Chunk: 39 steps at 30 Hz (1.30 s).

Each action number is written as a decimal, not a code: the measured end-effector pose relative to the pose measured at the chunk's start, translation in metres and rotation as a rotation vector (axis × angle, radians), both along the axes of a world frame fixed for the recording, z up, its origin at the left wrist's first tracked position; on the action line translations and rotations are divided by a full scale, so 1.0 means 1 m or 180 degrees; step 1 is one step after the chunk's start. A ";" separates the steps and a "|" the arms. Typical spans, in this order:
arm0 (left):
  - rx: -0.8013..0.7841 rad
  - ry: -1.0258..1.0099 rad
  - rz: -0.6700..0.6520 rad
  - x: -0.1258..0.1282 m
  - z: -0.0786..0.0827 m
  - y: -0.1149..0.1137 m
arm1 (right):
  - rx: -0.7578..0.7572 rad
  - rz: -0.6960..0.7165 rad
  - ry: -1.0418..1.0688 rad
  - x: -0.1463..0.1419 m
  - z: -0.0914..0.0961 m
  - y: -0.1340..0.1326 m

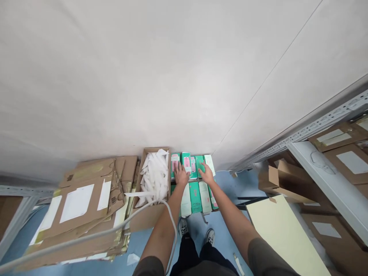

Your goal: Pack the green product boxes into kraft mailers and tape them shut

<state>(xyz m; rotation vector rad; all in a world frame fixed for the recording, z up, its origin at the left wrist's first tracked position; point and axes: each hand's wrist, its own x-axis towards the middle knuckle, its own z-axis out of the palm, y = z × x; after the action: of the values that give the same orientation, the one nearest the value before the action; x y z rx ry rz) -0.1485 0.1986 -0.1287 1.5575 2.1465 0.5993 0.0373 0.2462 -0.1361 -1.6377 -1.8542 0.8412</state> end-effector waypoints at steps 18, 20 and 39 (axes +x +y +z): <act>0.0367 -0.0997 0.0126 0.007 0.025 -0.023 | -0.0704 -0.0638 0.2024 -0.052 -0.008 -0.018; 0.0509 -0.1166 0.0165 0.025 0.039 -0.030 | -0.0618 -0.0698 0.2174 -0.032 0.006 -0.024; 0.0388 -0.2470 -0.2056 0.457 0.088 -0.124 | 0.0991 -0.2389 0.2301 0.406 0.071 -0.233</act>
<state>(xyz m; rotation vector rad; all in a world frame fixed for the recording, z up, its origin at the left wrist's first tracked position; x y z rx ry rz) 0.3083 0.0742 -0.0409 1.5937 0.9914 0.9091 0.4437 0.0134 -0.0656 -1.3958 -0.7387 0.6320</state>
